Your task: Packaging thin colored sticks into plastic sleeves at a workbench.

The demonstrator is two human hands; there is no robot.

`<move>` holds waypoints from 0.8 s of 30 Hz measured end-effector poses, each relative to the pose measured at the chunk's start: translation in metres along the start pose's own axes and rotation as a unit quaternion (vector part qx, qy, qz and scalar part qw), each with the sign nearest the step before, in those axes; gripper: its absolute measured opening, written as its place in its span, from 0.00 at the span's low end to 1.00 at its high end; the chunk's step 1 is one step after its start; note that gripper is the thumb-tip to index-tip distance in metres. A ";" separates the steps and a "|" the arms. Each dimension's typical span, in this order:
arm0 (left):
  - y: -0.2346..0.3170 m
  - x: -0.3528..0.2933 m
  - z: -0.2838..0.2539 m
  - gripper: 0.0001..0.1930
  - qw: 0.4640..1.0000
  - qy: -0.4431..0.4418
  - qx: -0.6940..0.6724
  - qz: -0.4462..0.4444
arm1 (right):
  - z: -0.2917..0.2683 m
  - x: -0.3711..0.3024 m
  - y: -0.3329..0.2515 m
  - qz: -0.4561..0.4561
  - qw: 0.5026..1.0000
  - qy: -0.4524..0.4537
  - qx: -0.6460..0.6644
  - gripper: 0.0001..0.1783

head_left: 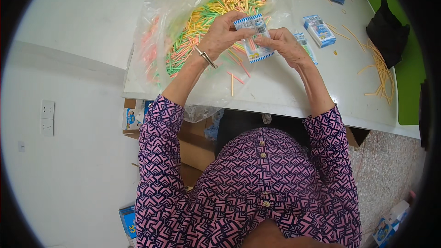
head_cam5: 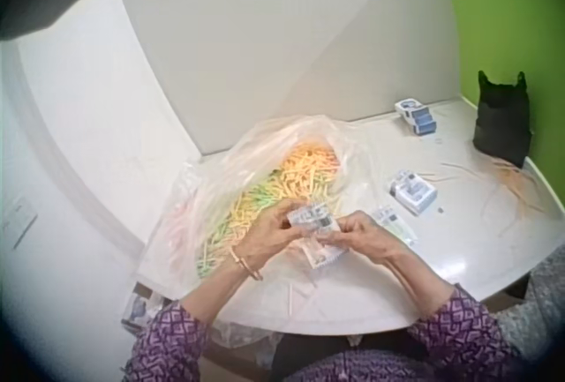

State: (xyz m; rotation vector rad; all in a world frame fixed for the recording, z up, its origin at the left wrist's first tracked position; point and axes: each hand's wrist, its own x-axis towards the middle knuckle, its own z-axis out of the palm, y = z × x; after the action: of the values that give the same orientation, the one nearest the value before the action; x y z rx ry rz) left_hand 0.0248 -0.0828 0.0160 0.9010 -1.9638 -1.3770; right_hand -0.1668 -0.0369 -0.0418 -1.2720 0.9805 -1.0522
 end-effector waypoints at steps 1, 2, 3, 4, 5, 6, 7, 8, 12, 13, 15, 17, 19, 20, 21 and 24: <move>-0.006 0.003 0.001 0.19 1.000 -0.002 -0.002 0.000 | -0.001 -0.002 -0.001 0.004 1.000 -0.001 -0.024 0.17; -0.017 0.007 0.003 0.19 0.999 0.000 0.036 0.033 | -0.002 -0.005 -0.002 0.005 1.000 0.002 -0.025 0.17; -0.018 0.012 0.007 0.19 0.995 -0.001 0.073 0.067 | -0.002 -0.010 -0.004 0.012 1.000 0.009 -0.021 0.17; -0.020 0.014 0.011 0.19 0.995 -0.007 0.069 0.070 | -0.004 -0.015 -0.007 0.019 1.000 0.016 -0.018 0.17; -0.022 0.013 0.016 0.19 0.996 -0.007 0.057 0.065 | -0.009 -0.020 -0.014 0.020 0.999 0.022 -0.020 0.17; -0.023 0.013 0.022 0.19 0.997 -0.008 0.044 0.060 | -0.016 -0.027 -0.024 -0.006 0.995 0.029 -0.091 0.17; -0.023 0.014 0.029 0.19 0.997 -0.014 0.039 0.063 | -0.021 -0.031 -0.030 -0.031 0.986 0.033 -0.163 0.17; -0.025 0.015 0.037 0.19 0.999 -0.007 0.025 0.047 | -0.035 -0.030 -0.026 -0.063 0.971 0.113 -0.203 0.17; -0.033 0.029 0.070 0.21 0.999 -0.012 -0.037 0.009 | -0.114 -0.038 -0.015 -0.061 0.859 0.358 -0.362 0.21; -0.039 0.033 0.076 0.21 0.999 -0.015 -0.039 0.011 | -0.130 -0.039 -0.012 -0.016 0.787 0.412 -0.459 0.22; -0.051 0.038 0.087 0.25 0.993 0.011 0.113 0.038 | -0.152 -0.034 0.011 0.000 0.733 0.422 -0.534 0.21; -0.054 0.037 0.089 0.27 0.984 0.034 0.166 0.048 | -0.157 -0.031 0.027 0.015 0.678 0.423 -0.601 0.21; -0.054 0.030 0.085 0.26 0.970 0.076 0.208 0.104 | -0.155 -0.027 0.036 0.006 0.704 0.413 -0.578 0.20; -0.052 0.030 0.082 0.26 0.969 0.077 0.210 0.104 | -0.158 -0.025 0.036 0.005 0.705 0.413 -0.577 0.20; -0.046 0.028 0.081 0.25 0.969 0.073 0.210 0.111 | -0.166 -0.025 0.037 -0.002 0.727 0.414 -0.547 0.19; -0.034 0.027 0.077 0.24 0.970 0.063 0.205 0.115 | -0.175 -0.030 0.042 -0.043 0.726 0.426 -0.538 0.17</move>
State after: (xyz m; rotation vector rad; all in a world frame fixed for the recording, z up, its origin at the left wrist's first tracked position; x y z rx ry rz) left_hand -0.0442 -0.0692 -0.0379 0.8786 -2.2117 -0.7763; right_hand -0.3411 -0.0506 -0.0949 -1.7432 2.5265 -1.1772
